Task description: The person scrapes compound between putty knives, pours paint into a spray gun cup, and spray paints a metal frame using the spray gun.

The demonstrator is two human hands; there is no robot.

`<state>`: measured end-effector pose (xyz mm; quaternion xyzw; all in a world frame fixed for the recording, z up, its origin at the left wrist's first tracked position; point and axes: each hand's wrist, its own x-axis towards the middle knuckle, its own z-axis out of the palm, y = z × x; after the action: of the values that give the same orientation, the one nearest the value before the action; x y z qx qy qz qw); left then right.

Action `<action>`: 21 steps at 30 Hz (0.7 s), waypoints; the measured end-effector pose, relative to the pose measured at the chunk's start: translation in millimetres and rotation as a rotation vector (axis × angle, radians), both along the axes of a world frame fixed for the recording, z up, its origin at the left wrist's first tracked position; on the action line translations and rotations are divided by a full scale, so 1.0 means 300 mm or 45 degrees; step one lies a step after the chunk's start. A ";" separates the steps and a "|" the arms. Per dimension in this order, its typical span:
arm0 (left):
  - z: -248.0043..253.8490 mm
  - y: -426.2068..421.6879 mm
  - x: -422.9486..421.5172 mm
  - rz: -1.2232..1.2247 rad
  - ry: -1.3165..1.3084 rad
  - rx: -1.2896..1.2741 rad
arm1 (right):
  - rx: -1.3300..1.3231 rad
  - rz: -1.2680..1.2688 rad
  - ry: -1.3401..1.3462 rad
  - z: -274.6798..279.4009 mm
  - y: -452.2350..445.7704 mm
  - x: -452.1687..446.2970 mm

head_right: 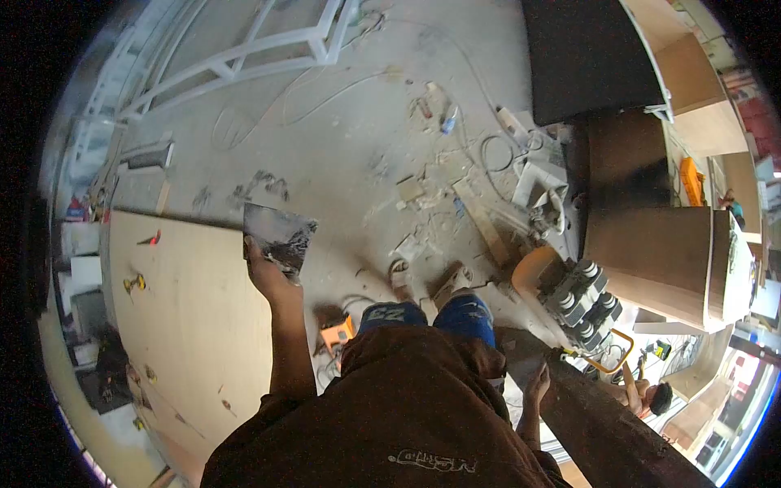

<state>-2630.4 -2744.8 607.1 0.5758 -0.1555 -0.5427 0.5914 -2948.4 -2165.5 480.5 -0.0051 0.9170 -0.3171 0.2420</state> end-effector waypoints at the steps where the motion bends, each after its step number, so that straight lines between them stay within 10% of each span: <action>1: -0.001 -0.028 -0.059 -0.027 0.001 0.052 | -0.056 0.115 0.168 0.019 -0.109 -0.071; 4: 0.089 -0.021 -0.279 -0.213 -0.014 0.395 | -0.343 -0.020 0.166 0.293 -0.567 -0.145; 6: 0.074 0.007 -0.461 -0.368 0.277 0.038 | -0.406 0.024 0.420 0.151 -0.579 -0.257; 10: 0.103 0.111 -0.799 -0.958 0.624 -0.051 | -0.863 -0.334 0.169 0.459 -1.071 -0.273; 17: 0.222 0.209 -1.284 -1.592 -0.017 -0.021 | -1.728 -0.124 -0.106 0.555 -1.375 -0.502; 21: 0.176 0.204 -1.622 -1.543 -0.098 -0.206 | -1.480 -0.038 -0.221 0.559 -1.353 -0.798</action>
<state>-3116.8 -2683.6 659.8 0.3573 -0.5172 -0.7479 0.2132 -3187.9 -2571.3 648.1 -0.0979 0.5693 -0.7706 0.2692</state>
